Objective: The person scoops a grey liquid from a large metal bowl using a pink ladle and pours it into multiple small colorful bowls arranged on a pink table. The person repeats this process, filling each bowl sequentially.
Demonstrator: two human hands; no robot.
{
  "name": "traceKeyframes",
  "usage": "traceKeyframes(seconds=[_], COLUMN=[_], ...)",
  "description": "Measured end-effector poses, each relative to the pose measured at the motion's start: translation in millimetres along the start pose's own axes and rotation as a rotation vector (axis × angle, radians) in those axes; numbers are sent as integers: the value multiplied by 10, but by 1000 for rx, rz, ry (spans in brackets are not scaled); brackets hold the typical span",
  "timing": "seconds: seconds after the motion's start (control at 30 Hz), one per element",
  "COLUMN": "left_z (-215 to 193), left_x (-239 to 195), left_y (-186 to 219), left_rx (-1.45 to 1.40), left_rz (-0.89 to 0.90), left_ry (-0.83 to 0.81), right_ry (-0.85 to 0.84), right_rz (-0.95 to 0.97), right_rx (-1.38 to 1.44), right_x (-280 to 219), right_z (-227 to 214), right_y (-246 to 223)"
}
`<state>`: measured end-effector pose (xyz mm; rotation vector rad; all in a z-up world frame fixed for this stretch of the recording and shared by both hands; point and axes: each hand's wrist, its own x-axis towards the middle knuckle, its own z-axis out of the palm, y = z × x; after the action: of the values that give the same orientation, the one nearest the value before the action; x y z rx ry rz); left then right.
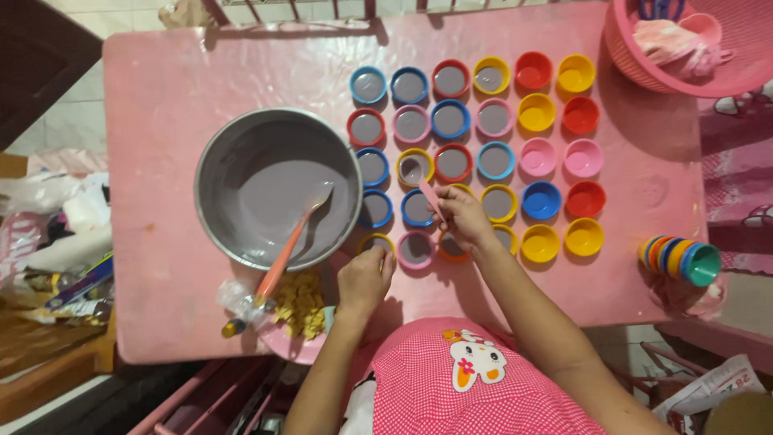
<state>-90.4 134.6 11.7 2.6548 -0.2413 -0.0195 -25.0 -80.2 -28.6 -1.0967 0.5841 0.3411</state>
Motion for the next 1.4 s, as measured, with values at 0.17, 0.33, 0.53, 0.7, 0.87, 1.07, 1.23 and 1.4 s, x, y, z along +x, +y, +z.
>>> traceKeyframes(seconds=[0.17,0.33,0.53,0.7,0.87,1.07,1.23,1.4], left_z=[-198,-416,-605,-967,-767,-869,-1036,-1262], left_x=[-122,-98,56,156,169,175,93,-29], left_y=[-211,-352,-616,-674,-1008,-1077,-1122,-1192], left_rx=[-10,-27,36,322,495,618,629,459], left_rz=[61,132,105,-134,-292,-279,-291,-432], left_ry=[151,266,340,237,108,114,127,-13], right_ry=[-65,-102,-106,-116,-143,-271,-301,-373], right_rz=[43,-13,-264,-474,-505,-621,-767,-487], right_rx=[-60,-174,-457,-1363,-1718,-1967,-2049,-1976], right_x=[-259,-415,-530,-508,-389,-72,304,210], right_z=[449,803,1222,1486,1725,1887,1987,2356], right_y=[168,229,51,-206,-251,-119,73,-36])
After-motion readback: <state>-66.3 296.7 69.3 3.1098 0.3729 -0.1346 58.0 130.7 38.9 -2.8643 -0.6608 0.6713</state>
